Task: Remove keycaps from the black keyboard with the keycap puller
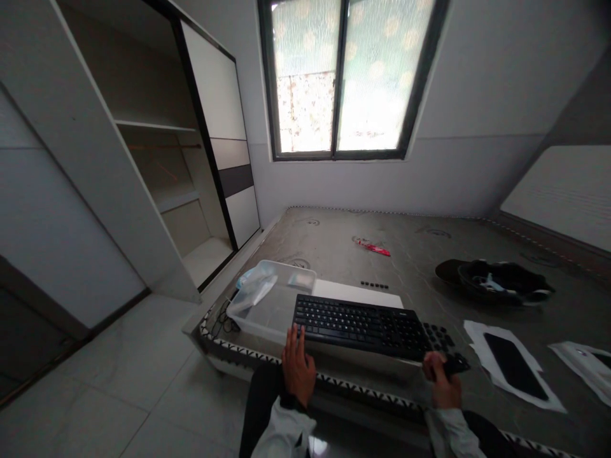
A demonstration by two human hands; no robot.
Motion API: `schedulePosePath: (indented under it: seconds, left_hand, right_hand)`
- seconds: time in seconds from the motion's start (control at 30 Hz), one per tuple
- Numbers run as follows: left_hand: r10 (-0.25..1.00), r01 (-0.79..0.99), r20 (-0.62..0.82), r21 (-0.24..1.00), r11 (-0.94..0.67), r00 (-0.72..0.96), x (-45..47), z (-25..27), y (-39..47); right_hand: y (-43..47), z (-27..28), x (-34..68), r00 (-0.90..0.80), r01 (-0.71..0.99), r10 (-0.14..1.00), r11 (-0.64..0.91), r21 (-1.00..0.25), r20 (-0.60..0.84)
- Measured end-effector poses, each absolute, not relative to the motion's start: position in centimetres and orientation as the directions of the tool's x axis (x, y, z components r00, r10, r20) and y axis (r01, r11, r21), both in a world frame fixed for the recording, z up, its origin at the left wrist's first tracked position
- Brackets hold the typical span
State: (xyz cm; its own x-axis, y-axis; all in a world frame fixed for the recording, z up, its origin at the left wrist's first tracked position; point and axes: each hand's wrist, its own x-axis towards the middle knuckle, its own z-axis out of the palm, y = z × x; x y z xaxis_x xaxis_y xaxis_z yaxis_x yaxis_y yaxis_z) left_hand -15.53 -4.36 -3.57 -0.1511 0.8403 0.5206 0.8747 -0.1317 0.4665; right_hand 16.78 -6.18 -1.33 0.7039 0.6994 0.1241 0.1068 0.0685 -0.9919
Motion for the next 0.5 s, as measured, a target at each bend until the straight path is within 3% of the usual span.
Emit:
schedulePosePath:
  seconds: [0.1, 0.17, 0.37, 0.5]
  left_hand:
    - [0.844, 0.865, 0.516, 0.481, -0.141, -0.149, -15.6, -3.7, -4.3]
    - [0.844, 0.860, 0.513, 0.490, -0.141, -0.154, -15.6, -3.7, -4.3]
    - [0.842, 0.847, 0.514, 0.512, -0.145, -0.166, -15.6, -3.7, -4.3]
    - [0.848, 0.845, 0.501, 0.518, -0.133, -0.174, -15.6, -3.6, -4.3]
  right_hand:
    - [-5.1, 0.8, 15.6, 0.607, -0.113, 0.781, 0.270, -0.956, 0.149]
    - [-4.1, 2.5, 14.6, 0.524, -0.215, 0.835, 0.317, -0.924, 0.165]
    - [0.4, 6.9, 10.6, 0.338, -0.545, 0.930, 0.318, -0.776, 0.143]
    - [3.5, 8.1, 7.9, 0.186, -0.728, 0.980, 0.181, -0.661, 0.064]
